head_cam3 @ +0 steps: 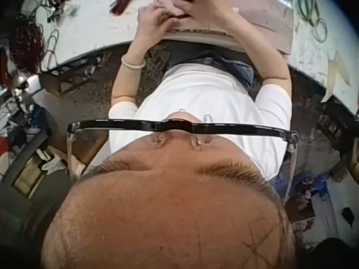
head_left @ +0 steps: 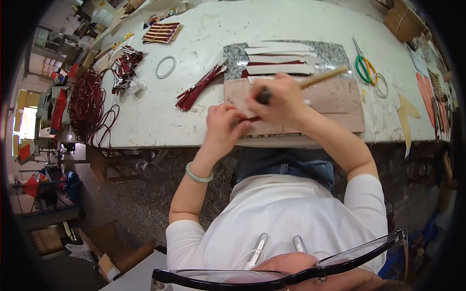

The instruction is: The person peels tape backing by hand, aligns strips onto base pieces, and presses them down using a handheld tool before setting them aside.

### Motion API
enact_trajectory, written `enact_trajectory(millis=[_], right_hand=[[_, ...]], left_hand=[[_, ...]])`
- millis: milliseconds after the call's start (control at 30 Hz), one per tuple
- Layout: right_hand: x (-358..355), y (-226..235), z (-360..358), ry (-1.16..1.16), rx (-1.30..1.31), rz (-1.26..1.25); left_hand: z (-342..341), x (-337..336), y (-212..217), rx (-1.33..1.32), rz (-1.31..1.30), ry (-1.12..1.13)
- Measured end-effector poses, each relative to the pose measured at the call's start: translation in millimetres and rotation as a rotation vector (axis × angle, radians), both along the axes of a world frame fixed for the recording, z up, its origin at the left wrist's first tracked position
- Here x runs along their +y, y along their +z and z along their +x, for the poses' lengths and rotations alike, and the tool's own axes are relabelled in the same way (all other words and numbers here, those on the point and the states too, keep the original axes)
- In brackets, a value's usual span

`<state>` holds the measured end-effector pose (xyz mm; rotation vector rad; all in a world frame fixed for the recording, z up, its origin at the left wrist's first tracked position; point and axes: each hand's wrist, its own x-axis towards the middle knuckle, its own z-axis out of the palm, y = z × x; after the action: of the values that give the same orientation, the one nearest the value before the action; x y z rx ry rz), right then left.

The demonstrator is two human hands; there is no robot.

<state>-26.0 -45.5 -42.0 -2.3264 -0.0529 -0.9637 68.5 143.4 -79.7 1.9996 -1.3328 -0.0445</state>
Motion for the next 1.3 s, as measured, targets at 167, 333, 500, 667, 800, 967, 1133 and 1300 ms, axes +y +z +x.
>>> enact_trajectory(millis=[167,333,500,667,800,967,1133,1300], right_hand=[[-53,-1,-70,-0.198,0.062,0.466],[-92,4,-133,-0.394,-0.012,0.662],[-102,-12,-150,-0.532,-0.029,0.66],[-100,-18,-150,-0.553,-0.014,0.664],[-99,-22,-150,-0.546,-0.042,0.664],[-100,-27,-152,-0.57,-0.042,0.594],[-102,-24,-153,-0.586,0.002,0.624],[-95,-4,-139,-0.45,0.033,0.557]], left_hand=[[20,10,9,0.008,-0.128,0.057],[119,51,18,0.47,-0.003,0.346],[120,1,17,-0.416,0.034,0.571],[48,-131,11,-0.153,-0.09,-0.164],[16,-183,1,-0.131,-0.072,-0.289],[10,-191,9,-0.089,0.091,-0.275],[-7,-174,36,-0.024,-0.064,-0.268],[-51,-122,44,0.048,0.093,-0.395]])
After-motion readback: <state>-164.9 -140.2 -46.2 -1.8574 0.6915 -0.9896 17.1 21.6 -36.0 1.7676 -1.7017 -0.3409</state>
